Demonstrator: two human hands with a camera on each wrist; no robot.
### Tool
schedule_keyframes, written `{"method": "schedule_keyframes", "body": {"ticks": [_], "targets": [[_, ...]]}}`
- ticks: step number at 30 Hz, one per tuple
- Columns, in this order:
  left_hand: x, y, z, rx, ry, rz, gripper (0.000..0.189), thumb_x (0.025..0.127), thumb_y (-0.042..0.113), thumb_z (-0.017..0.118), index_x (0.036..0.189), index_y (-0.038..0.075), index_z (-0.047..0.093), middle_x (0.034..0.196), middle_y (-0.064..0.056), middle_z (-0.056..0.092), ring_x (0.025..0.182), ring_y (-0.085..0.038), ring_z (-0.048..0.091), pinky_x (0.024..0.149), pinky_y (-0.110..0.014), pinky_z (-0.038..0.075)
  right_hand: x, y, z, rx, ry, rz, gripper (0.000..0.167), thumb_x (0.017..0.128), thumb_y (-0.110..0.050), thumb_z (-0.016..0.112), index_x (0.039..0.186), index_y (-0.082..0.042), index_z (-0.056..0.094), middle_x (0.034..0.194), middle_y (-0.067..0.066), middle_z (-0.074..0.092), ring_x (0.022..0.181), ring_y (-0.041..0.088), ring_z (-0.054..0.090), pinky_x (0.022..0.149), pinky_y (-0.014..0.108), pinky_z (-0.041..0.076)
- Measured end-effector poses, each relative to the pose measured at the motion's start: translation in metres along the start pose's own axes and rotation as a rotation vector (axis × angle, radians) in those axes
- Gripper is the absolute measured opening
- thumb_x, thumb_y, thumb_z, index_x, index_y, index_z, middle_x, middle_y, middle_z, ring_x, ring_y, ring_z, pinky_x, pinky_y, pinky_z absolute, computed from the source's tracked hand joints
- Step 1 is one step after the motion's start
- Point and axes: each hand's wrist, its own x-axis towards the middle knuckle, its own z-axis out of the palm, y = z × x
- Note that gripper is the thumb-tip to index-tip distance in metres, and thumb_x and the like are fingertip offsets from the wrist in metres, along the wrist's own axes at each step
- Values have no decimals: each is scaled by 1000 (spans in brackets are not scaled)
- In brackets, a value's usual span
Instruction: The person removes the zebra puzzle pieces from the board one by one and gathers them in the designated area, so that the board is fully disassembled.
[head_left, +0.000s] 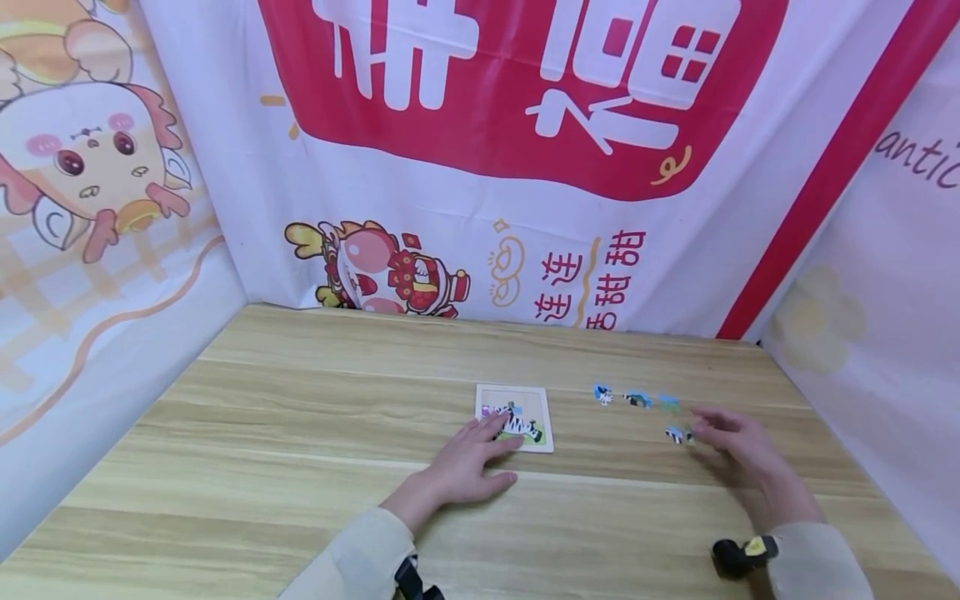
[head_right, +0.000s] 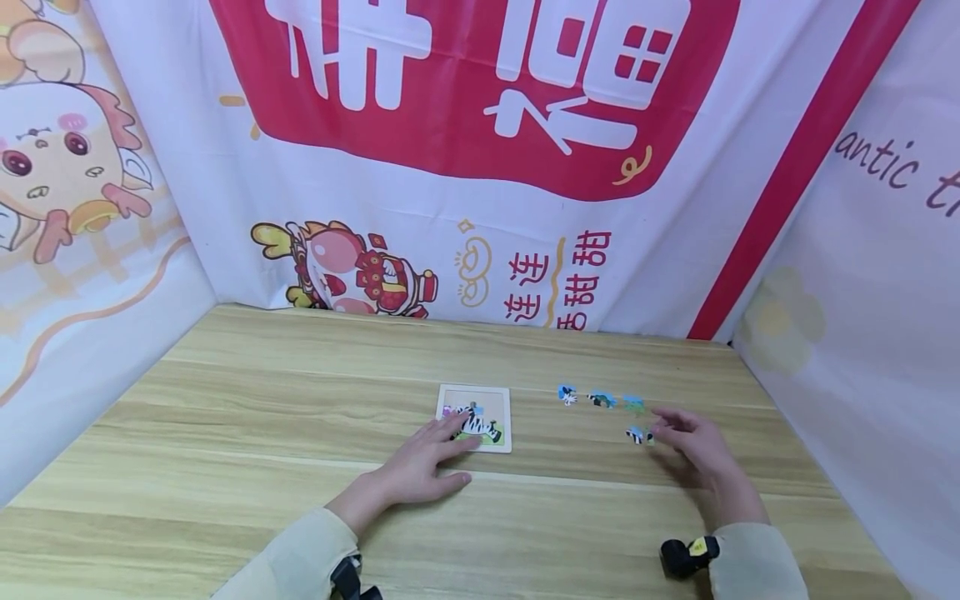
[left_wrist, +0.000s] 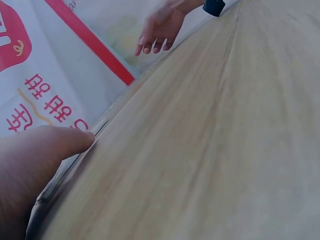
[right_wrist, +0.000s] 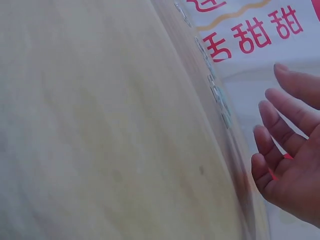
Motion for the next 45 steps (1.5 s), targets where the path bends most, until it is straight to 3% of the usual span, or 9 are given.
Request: {"method": "schedule_keyframes", "body": {"ticks": [8, 10, 18, 22, 29, 36, 45], "targets": [[-6, -6, -8, -4, 7, -45, 53, 81, 43, 51, 128, 18, 44, 138, -15, 23, 126, -28, 18, 101, -42, 14, -2, -26, 14, 32, -16, -32, 58, 83, -35, 56, 127, -1, 39, 119, 20, 45, 105, 27, 40, 86, 45, 33], [-8, -7, -9, 12, 2, -41, 53, 82, 44, 50, 128, 18, 43, 138, -15, 23, 126, -28, 19, 100, -43, 14, 1, -32, 20, 28, -5, -48, 55, 83, -36, 56, 126, -4, 42, 116, 17, 47, 102, 20, 43, 85, 41, 35], [-12, -13, -13, 70, -20, -25, 55, 82, 46, 48, 129, 19, 41, 138, -15, 22, 126, -28, 18, 100, -43, 14, 15, -66, 54, 210, -34, -168, 48, 83, -22, 59, 121, 3, 45, 114, 24, 46, 95, 15, 48, 84, 32, 38], [-14, -14, -14, 80, -29, -19, 55, 82, 46, 48, 130, 19, 41, 138, -16, 21, 125, -29, 19, 100, -44, 14, 24, -81, 76, 295, -54, -235, 41, 82, -12, 59, 117, 8, 47, 107, 24, 50, 90, 14, 52, 78, 23, 43], [-18, -16, -13, 77, -28, -15, 54, 84, 47, 46, 130, 20, 40, 139, -16, 19, 126, -29, 18, 100, -44, 14, 33, -105, 114, 240, -85, -218, 36, 82, -11, 58, 115, 2, 51, 104, 19, 54, 90, 20, 51, 77, 30, 44], [-18, -18, -10, 45, -22, -14, 53, 84, 47, 45, 130, 20, 41, 140, -14, 18, 126, -28, 16, 100, -44, 14, 41, -114, 143, 212, -80, -132, 35, 79, -15, 63, 112, -5, 56, 98, 8, 58, 90, 21, 51, 77, 34, 43], [-16, -17, -8, 32, -24, -4, 52, 84, 48, 43, 129, 21, 42, 139, -15, 19, 126, -30, 17, 100, -45, 15, 46, -109, 168, 245, -86, -176, 34, 76, -10, 64, 108, -1, 57, 91, 7, 59, 86, 21, 52, 77, 32, 43]]}}
